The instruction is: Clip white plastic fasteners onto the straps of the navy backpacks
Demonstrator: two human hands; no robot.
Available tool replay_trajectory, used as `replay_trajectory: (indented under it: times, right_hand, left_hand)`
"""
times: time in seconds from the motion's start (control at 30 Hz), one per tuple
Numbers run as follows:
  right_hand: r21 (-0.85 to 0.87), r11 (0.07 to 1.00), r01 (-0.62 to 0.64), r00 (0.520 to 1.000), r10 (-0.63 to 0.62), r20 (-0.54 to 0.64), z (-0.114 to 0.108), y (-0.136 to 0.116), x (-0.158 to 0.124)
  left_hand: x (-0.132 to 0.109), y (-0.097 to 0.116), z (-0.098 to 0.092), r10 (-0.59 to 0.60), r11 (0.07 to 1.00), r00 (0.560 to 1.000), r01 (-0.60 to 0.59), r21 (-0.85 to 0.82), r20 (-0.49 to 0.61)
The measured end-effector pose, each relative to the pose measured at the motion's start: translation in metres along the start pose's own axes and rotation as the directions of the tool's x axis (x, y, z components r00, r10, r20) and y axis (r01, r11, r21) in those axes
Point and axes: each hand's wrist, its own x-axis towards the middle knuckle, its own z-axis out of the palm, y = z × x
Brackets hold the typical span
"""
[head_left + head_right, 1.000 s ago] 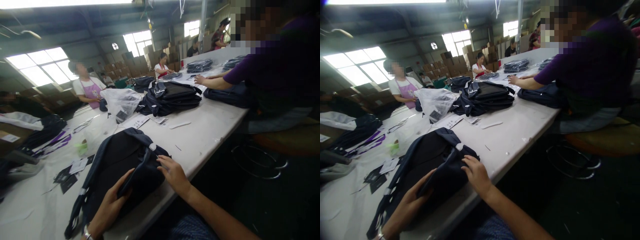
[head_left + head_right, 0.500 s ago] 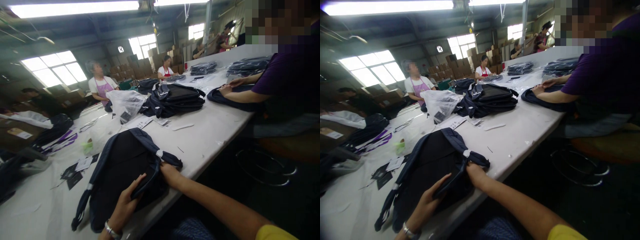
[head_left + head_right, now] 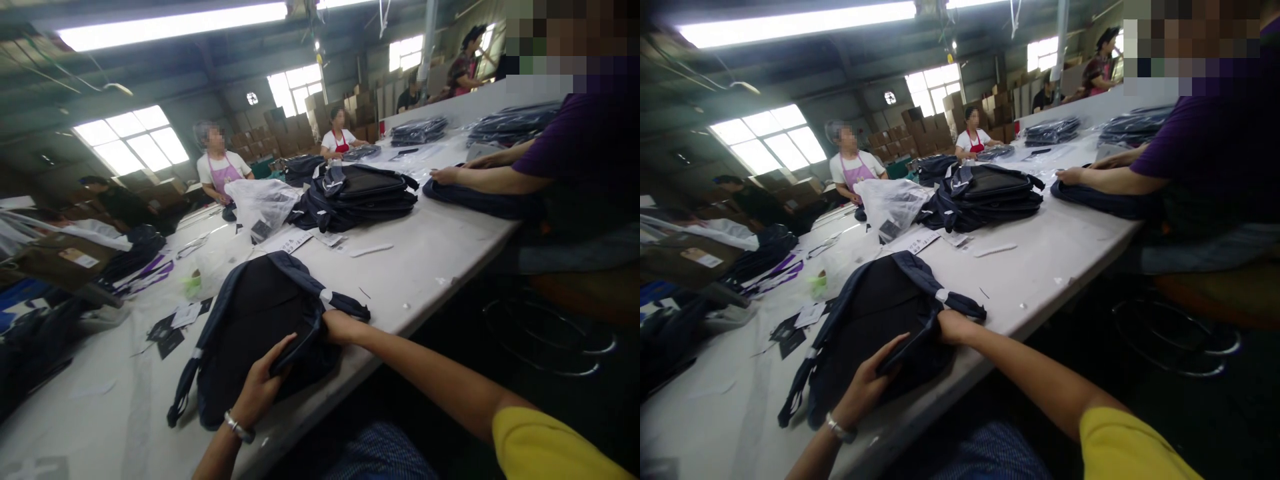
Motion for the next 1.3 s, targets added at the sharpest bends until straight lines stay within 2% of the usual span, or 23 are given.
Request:
replay_trajectory:
  times: [0.13, 0.3, 0.4, 0.57, 0.67, 0.73, 0.83, 0.93, 1.0, 1.07, 1.13, 1.23, 1.3]
  right_hand:
    - [-0.06, 0.998, 0.014, 0.993, -0.007, 0.117, -0.005, -0.003, 0.004]
    - [-0.073, 0.996, 0.046, 0.993, -0.038, 0.112, -0.007, -0.001, -0.002]
    - [0.003, 0.996, 0.084, 0.994, -0.084, 0.066, -0.009, 0.007, -0.015]
    - [0.213, 0.952, 0.219, 0.973, -0.197, -0.117, -0.005, 0.009, -0.045]
    - [0.305, 0.933, 0.191, 0.981, -0.167, -0.101, 0.003, 0.001, -0.055]
    - [0.338, 0.928, 0.157, 0.985, -0.121, -0.127, 0.009, -0.004, -0.057]
    - [0.359, 0.916, 0.177, 0.961, -0.082, -0.266, 0.015, -0.009, -0.055]
    - [0.349, 0.907, 0.235, 0.912, -0.081, -0.403, 0.02, -0.013, -0.058]
    - [0.335, 0.917, 0.215, 0.878, -0.03, -0.479, 0.025, -0.015, -0.064]
    - [0.323, 0.935, 0.147, 0.855, 0.044, -0.517, 0.029, -0.017, -0.072]
    - [0.302, 0.947, 0.112, 0.863, 0.058, -0.501, 0.031, -0.019, -0.076]
    - [0.274, 0.956, 0.107, 0.902, 0.023, -0.43, 0.024, -0.02, -0.069]
    - [0.27, 0.962, 0.049, 0.923, 0.059, -0.381, 0.015, -0.019, -0.06]
  left_hand:
    - [0.0, 0.0, 0.0, 0.022, 1.0, 1.0, -0.022, 0.004, -0.007]
    - [-0.002, -0.002, 0.0, 0.039, 0.999, 0.999, -0.039, -0.006, -0.025]
    - [-0.002, -0.004, -0.002, 0.015, 0.999, 1.0, -0.016, -0.047, -0.022]
    - [0.001, -0.002, -0.016, -0.101, 0.968, 0.994, 0.091, -0.232, -0.031]
    - [0.002, 0.004, -0.025, -0.151, 0.95, 0.988, 0.138, -0.279, -0.025]
    - [0.002, 0.009, -0.027, -0.131, 0.968, 0.991, 0.127, -0.214, -0.002]
    - [0.004, 0.021, -0.02, -0.054, 0.997, 0.998, 0.052, 0.051, 0.033]
    - [0.011, 0.033, -0.007, 0.014, 0.931, 1.0, -0.018, 0.364, 0.012]
    - [0.018, 0.039, 0.001, 0.026, 0.871, 0.999, -0.011, 0.491, -0.023]
    - [0.025, 0.044, 0.004, 0.023, 0.836, 0.997, 0.017, 0.548, -0.068]
    - [0.029, 0.049, 0.004, 0.04, 0.827, 0.996, 0.013, 0.562, -0.083]
    - [0.027, 0.058, 0.006, 0.124, 0.853, 0.992, -0.108, 0.511, 0.002]
    - [0.017, 0.057, 0.007, 0.228, 0.869, 0.972, -0.225, 0.441, 0.046]
